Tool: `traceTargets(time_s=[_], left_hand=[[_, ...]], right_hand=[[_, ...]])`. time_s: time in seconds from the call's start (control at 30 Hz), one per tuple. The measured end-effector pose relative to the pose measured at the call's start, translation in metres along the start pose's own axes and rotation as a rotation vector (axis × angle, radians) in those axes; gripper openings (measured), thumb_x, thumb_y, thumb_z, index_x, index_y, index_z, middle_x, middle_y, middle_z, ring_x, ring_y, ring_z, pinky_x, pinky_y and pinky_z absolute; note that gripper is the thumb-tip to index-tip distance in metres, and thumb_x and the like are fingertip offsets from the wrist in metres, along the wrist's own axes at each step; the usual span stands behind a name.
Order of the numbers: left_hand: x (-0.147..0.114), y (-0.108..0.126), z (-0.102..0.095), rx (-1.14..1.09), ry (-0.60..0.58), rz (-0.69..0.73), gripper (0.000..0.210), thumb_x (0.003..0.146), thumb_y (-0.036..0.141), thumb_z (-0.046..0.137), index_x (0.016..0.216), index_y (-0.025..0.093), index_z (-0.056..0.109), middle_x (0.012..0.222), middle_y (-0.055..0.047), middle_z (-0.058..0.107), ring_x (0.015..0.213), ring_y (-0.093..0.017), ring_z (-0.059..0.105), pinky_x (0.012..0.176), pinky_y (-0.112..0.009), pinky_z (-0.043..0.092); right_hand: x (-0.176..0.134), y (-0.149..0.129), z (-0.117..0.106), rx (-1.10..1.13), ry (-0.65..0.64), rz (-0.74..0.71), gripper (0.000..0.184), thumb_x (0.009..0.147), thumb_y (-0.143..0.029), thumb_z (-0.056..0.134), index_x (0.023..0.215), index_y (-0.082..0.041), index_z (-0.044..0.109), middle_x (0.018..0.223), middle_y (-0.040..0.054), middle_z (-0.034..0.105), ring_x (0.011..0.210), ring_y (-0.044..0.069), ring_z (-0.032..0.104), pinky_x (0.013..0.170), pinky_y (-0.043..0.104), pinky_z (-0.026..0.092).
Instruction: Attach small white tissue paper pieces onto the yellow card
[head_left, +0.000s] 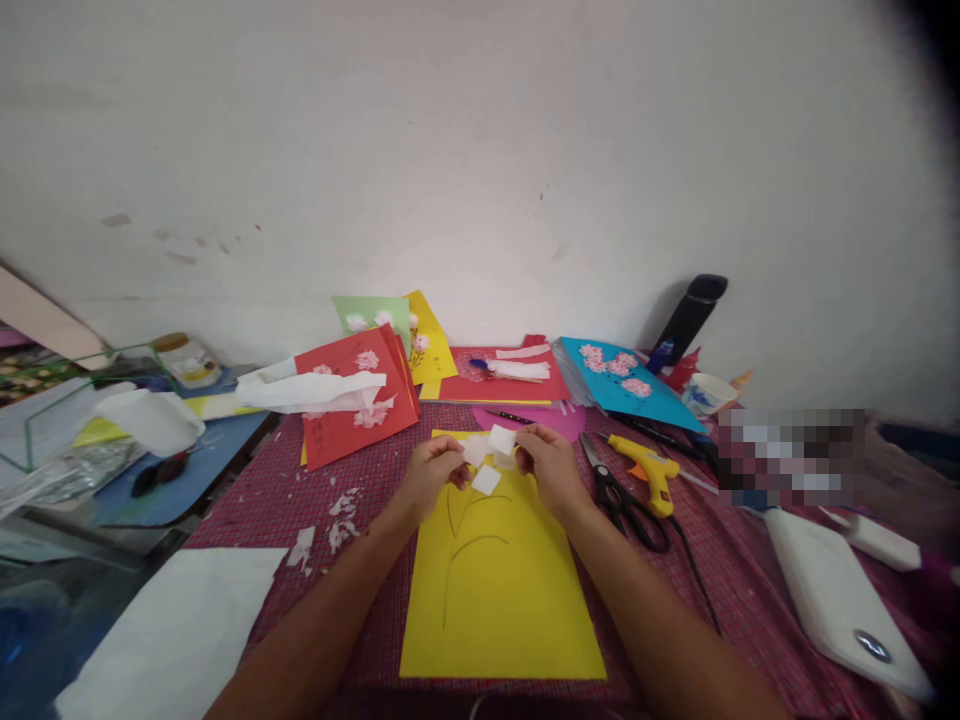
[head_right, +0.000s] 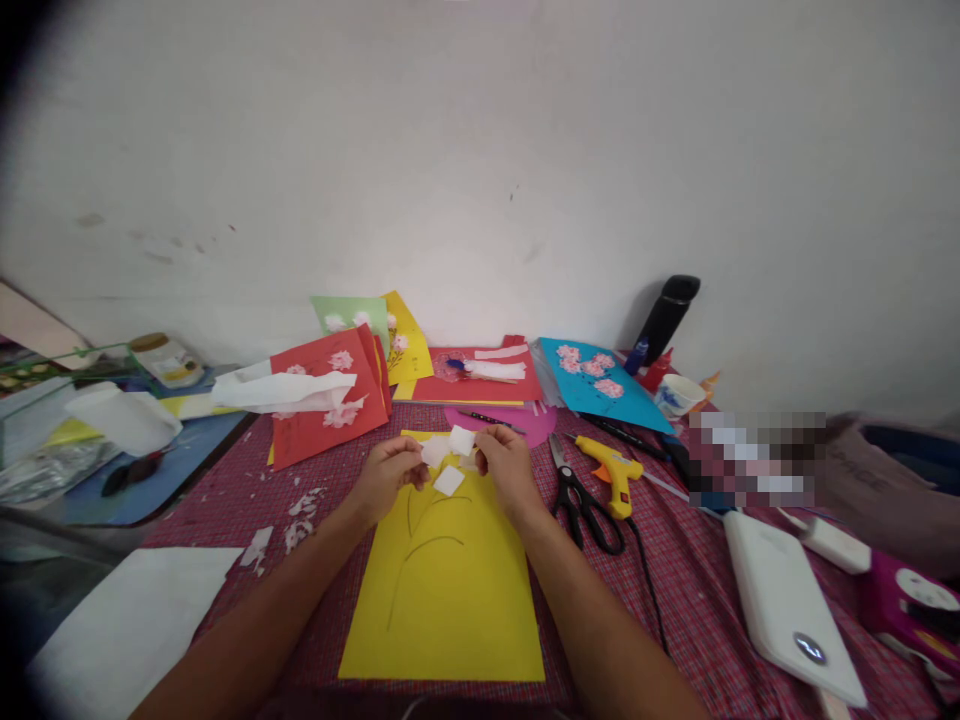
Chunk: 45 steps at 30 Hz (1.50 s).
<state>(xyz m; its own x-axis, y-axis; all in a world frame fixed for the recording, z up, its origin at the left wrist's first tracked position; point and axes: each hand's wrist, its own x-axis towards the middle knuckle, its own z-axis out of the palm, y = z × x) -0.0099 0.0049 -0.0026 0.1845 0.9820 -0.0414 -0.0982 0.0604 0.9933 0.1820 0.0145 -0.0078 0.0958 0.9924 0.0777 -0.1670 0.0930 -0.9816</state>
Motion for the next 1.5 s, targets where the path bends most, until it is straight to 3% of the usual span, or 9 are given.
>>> traceTargets(time_s=[0.1, 0.23, 0.4, 0.7, 0.83, 1.03, 1.2, 1.4, 1.5], left_hand=[[-0.001, 0.018, -0.021, 0.277, -0.004, 0.074, 0.011, 0.071, 0.026, 0.053, 0.071, 0.016, 0.056, 0.059, -0.001, 0.061, 0.052, -0.012, 0.054, 0.051, -0.023, 0.040], [-0.002, 0.041, -0.060, 0.852, 0.157, 0.155, 0.012, 0.067, 0.023, 0.051, 0.061, 0.017, 0.058, 0.055, 0.002, 0.055, 0.054, -0.012, 0.047, 0.049, -0.022, 0.028], [-0.001, 0.046, -0.086, 0.979, 0.098, 0.053, 0.013, 0.063, 0.020, 0.047, 0.057, 0.017, 0.058, 0.057, 0.001, 0.057, 0.056, -0.014, 0.048, 0.050, -0.023, 0.027], [-0.006, 0.045, -0.083, 0.888, -0.131, 0.023, 0.012, 0.064, 0.022, 0.047, 0.060, 0.018, 0.057, 0.058, 0.002, 0.054, 0.054, -0.013, 0.046, 0.049, -0.022, 0.028], [-0.017, 0.040, -0.081, 0.904, -0.197, -0.071, 0.011, 0.066, 0.022, 0.045, 0.062, 0.018, 0.054, 0.057, 0.001, 0.055, 0.052, -0.013, 0.046, 0.048, -0.022, 0.025], [-0.022, 0.034, -0.087, 1.255, -0.144, 0.059, 0.014, 0.072, 0.022, 0.042, 0.062, 0.017, 0.051, 0.065, -0.001, 0.056, 0.058, -0.014, 0.046, 0.053, -0.024, 0.025], [-0.023, 0.041, -0.095, 1.407, -0.181, -0.017, 0.019, 0.077, 0.028, 0.044, 0.065, 0.017, 0.055, 0.070, -0.003, 0.061, 0.060, -0.015, 0.050, 0.054, -0.024, 0.027], [-0.024, 0.046, -0.098, 1.549, -0.130, -0.075, 0.020, 0.075, 0.031, 0.050, 0.066, 0.017, 0.060, 0.072, -0.007, 0.064, 0.061, -0.018, 0.054, 0.059, -0.026, 0.032], [-0.024, 0.049, -0.095, 1.532, -0.002, -0.011, 0.016, 0.075, 0.025, 0.050, 0.068, 0.017, 0.062, 0.077, -0.009, 0.065, 0.069, -0.019, 0.057, 0.062, -0.027, 0.035]], right_hand=[[0.000, -0.001, 0.000, 0.002, 0.017, 0.003, 0.015, 0.071, -0.031, 0.059, 0.064, -0.018, 0.054, 0.047, -0.0036, 0.051, 0.041, 0.010, 0.041, 0.043, 0.023, 0.030], [-0.002, -0.001, 0.000, -0.075, -0.015, -0.008, 0.017, 0.073, -0.032, 0.057, 0.064, -0.019, 0.053, 0.049, -0.0034, 0.051, 0.042, 0.010, 0.042, 0.045, 0.023, 0.031], [-0.002, 0.002, 0.001, -0.091, -0.032, 0.002, 0.015, 0.073, -0.031, 0.056, 0.065, -0.019, 0.052, 0.049, -0.0039, 0.050, 0.042, 0.010, 0.041, 0.044, 0.024, 0.030], [-0.007, -0.004, 0.006, -0.079, -0.067, 0.010, 0.016, 0.073, -0.028, 0.057, 0.062, -0.018, 0.054, 0.048, -0.0042, 0.049, 0.042, 0.009, 0.040, 0.044, 0.023, 0.029], [-0.008, -0.005, 0.007, -0.067, -0.076, 0.023, 0.014, 0.072, -0.027, 0.058, 0.063, -0.017, 0.055, 0.048, -0.0043, 0.049, 0.042, 0.009, 0.040, 0.043, 0.023, 0.029], [-0.011, -0.008, 0.009, -0.066, -0.121, 0.074, 0.014, 0.071, -0.026, 0.059, 0.062, -0.017, 0.054, 0.046, -0.0054, 0.047, 0.041, 0.008, 0.037, 0.042, 0.022, 0.025], [-0.011, -0.008, 0.009, -0.092, -0.146, 0.049, 0.017, 0.073, -0.025, 0.058, 0.059, -0.017, 0.052, 0.047, -0.0048, 0.048, 0.042, 0.008, 0.038, 0.043, 0.022, 0.026], [-0.010, -0.005, 0.008, -0.105, -0.185, 0.032, 0.016, 0.074, -0.025, 0.057, 0.060, -0.017, 0.054, 0.047, -0.0042, 0.048, 0.042, 0.009, 0.039, 0.043, 0.022, 0.027], [-0.010, -0.002, 0.008, -0.112, -0.212, 0.022, 0.016, 0.074, -0.024, 0.057, 0.060, -0.017, 0.055, 0.048, -0.0038, 0.049, 0.043, 0.009, 0.040, 0.043, 0.022, 0.028]])
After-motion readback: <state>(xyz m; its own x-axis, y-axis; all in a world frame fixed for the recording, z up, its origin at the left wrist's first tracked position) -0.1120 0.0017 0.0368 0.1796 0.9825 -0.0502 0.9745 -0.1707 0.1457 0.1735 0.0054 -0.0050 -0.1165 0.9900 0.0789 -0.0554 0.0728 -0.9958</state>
